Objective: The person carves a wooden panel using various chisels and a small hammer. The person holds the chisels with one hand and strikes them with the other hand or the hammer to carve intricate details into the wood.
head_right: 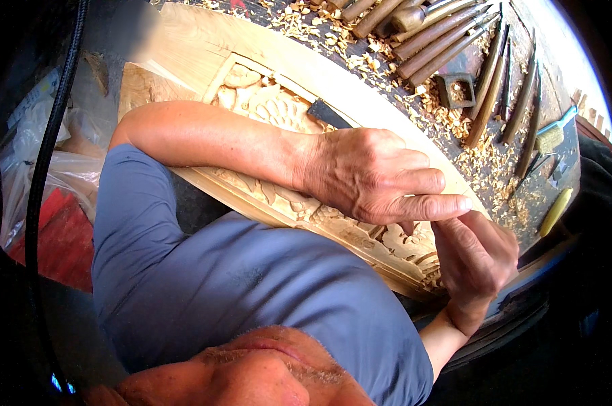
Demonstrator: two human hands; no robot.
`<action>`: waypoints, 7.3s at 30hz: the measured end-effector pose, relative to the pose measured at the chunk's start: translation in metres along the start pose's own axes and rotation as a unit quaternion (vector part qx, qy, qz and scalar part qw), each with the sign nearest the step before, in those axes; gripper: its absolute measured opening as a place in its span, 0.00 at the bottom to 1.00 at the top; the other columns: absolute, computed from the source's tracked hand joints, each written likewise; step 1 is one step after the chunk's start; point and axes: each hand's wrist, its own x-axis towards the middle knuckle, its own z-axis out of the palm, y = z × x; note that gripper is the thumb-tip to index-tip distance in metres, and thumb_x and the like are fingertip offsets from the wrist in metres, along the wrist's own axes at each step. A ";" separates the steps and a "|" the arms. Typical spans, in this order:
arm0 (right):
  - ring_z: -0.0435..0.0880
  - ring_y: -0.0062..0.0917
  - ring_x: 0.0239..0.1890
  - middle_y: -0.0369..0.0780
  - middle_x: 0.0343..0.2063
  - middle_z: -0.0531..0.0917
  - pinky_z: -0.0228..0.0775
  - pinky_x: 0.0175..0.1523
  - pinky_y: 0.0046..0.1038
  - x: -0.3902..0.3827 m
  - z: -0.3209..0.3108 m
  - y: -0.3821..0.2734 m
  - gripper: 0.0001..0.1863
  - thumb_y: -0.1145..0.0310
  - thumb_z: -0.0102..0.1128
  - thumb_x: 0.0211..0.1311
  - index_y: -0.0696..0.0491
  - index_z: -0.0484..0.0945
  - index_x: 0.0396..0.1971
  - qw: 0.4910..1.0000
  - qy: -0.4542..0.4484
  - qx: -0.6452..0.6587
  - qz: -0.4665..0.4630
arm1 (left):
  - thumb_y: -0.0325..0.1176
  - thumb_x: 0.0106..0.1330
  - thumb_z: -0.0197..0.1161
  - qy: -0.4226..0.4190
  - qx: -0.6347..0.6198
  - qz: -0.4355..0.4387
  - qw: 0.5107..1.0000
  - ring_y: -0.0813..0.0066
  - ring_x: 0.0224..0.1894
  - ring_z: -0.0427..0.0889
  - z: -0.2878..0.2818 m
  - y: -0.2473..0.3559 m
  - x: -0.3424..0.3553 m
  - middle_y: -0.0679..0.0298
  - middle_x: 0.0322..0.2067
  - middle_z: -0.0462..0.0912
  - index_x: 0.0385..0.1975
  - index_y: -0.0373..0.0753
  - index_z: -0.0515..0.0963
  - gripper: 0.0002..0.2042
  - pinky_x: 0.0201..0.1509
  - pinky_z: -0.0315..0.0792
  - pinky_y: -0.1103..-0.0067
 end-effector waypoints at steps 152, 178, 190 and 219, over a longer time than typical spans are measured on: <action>0.77 0.31 0.20 0.41 0.23 0.80 0.62 0.26 0.31 0.008 0.019 -0.001 0.16 0.85 0.78 0.48 0.59 0.91 0.40 0.999 -0.023 0.008 -0.031 | 0.57 0.61 0.73 0.045 0.007 -0.027 0.999 0.74 0.30 0.87 -0.008 -0.005 -0.004 0.67 0.35 0.81 0.50 0.42 0.78 0.27 0.25 0.78 0.75; 0.81 0.36 0.21 0.45 0.25 0.84 0.67 0.27 0.31 0.017 0.016 -0.012 0.16 0.86 0.79 0.49 0.60 0.90 0.40 0.999 -0.026 -0.001 -0.031 | 0.49 0.66 0.68 0.077 0.052 -0.011 0.996 0.77 0.29 0.83 -0.010 -0.002 -0.007 0.70 0.34 0.79 0.54 0.43 0.79 0.22 0.24 0.74 0.77; 0.78 0.33 0.21 0.41 0.23 0.79 0.65 0.26 0.31 0.025 0.027 -0.011 0.17 0.83 0.80 0.50 0.58 0.90 0.42 0.998 -0.042 0.016 -0.041 | 0.41 0.60 0.67 0.118 0.101 -0.044 0.987 0.79 0.23 0.80 -0.013 -0.004 -0.007 0.72 0.27 0.75 0.30 0.49 0.75 0.08 0.23 0.72 0.77; 0.81 0.37 0.22 0.46 0.26 0.84 0.69 0.29 0.30 0.012 0.005 -0.023 0.17 0.85 0.80 0.49 0.58 0.90 0.41 0.997 -0.041 -0.055 -0.017 | 0.48 0.65 0.70 0.102 -0.009 0.047 0.994 0.75 0.31 0.83 -0.013 -0.004 -0.008 0.70 0.36 0.80 0.61 0.42 0.76 0.28 0.27 0.75 0.76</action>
